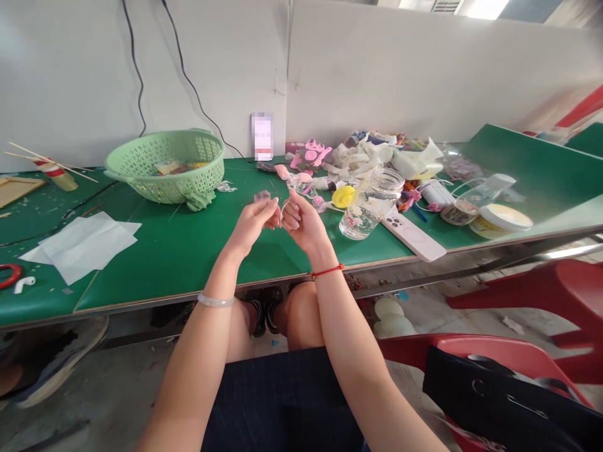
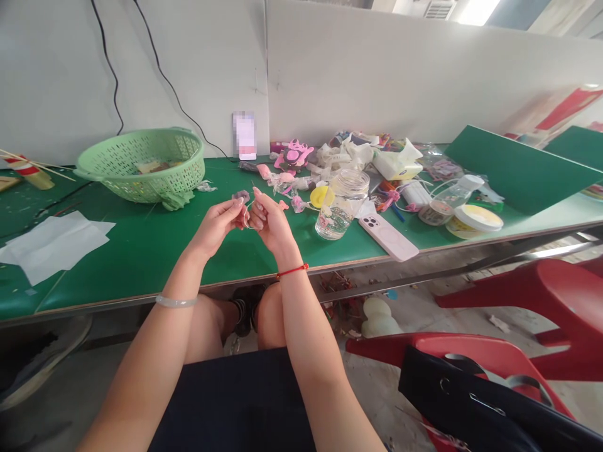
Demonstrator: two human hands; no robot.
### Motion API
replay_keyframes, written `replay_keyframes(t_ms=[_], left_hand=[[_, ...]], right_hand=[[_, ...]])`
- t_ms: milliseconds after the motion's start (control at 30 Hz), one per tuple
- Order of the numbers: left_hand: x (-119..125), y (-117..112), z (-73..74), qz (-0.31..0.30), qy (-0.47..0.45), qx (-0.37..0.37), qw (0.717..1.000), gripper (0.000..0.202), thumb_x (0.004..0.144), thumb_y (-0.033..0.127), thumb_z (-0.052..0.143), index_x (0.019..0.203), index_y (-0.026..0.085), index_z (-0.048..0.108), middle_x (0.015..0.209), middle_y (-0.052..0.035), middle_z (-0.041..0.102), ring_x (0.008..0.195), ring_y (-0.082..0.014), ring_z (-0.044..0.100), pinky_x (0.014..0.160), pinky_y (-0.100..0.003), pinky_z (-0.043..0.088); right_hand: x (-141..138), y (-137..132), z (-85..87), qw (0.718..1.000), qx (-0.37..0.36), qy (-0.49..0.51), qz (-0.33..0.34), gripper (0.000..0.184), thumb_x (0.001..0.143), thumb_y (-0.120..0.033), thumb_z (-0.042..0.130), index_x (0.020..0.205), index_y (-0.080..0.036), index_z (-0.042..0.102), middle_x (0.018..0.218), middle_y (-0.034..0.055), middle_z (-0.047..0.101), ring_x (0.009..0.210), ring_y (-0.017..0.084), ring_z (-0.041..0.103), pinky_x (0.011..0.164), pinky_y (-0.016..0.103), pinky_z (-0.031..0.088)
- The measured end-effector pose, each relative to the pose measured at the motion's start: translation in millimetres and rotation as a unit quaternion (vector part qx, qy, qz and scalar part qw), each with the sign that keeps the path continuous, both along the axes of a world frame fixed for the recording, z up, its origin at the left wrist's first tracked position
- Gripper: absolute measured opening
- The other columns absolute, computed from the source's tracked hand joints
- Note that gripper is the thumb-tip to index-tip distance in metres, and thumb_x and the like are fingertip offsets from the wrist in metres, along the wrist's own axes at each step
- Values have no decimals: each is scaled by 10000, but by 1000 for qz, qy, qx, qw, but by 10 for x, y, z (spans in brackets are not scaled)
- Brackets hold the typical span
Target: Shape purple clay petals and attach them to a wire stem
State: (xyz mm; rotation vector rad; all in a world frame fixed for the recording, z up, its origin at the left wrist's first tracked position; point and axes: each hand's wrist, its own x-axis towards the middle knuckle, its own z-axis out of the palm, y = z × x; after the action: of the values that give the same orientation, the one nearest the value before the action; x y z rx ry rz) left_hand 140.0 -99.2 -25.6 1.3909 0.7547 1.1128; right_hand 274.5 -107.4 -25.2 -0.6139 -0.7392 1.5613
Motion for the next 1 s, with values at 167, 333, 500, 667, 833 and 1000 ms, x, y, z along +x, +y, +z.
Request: replay_keyframes(t_ms=[167, 333, 500, 667, 833, 1000], left_hand=[[-69, -21, 24, 19, 10, 11, 1000, 513, 739, 676, 784, 677, 186, 644, 657, 3, 588, 634, -115, 545, 622, -252, 438], [-62, 9, 18, 10, 50, 49, 997, 473, 720, 640, 810, 682, 185, 684, 674, -10, 624, 648, -129, 538, 644, -274, 438], [-44, 51, 20, 31, 98, 98, 990, 484, 734, 647, 794, 664, 185, 669, 638, -11, 615, 617, -136, 516, 611, -283, 422], [-96, 29, -13, 106, 198, 260, 939, 381, 902, 521, 673, 706, 196, 638, 714, -23, 644, 669, -157, 560, 657, -295, 444], [-96, -36, -31, 146, 315, 379, 858, 262, 957, 300, 569, 711, 214, 547, 748, -27, 579, 703, -177, 551, 665, -300, 402], [30, -153, -8, 191, 319, 370, 852, 266, 969, 288, 542, 714, 223, 503, 752, -26, 551, 705, -175, 525, 670, -298, 380]], right_hand=[[6, -7, 9, 999, 1, 39, 20, 539, 1043, -304, 553, 564, -197, 328, 465, -99, 239, 399, 42, 162, 386, 181, 207], [-15, -1, -21, 1000, 19, 4, -3, 517, 992, -318, 629, 570, -203, 353, 467, -99, 263, 402, 45, 209, 403, 193, 234], [-7, 13, -56, 996, 48, -57, -57, 566, 936, -415, 699, 576, -211, 313, 476, -101, 254, 407, 45, 227, 414, 217, 231], [-27, 9, -87, 978, 90, -135, -128, 585, 849, -480, 766, 568, -218, 325, 472, -106, 269, 397, 41, 277, 422, 235, 200], [-56, 17, -79, 959, 97, -187, -189, 534, 858, -417, 745, 557, -218, 352, 465, -100, 305, 417, 46, 266, 434, 246, 195], [-7, 14, -55, 969, 62, -128, -204, 532, 887, -335, 711, 558, -216, 312, 476, -100, 256, 431, 48, 229, 438, 243, 195]])
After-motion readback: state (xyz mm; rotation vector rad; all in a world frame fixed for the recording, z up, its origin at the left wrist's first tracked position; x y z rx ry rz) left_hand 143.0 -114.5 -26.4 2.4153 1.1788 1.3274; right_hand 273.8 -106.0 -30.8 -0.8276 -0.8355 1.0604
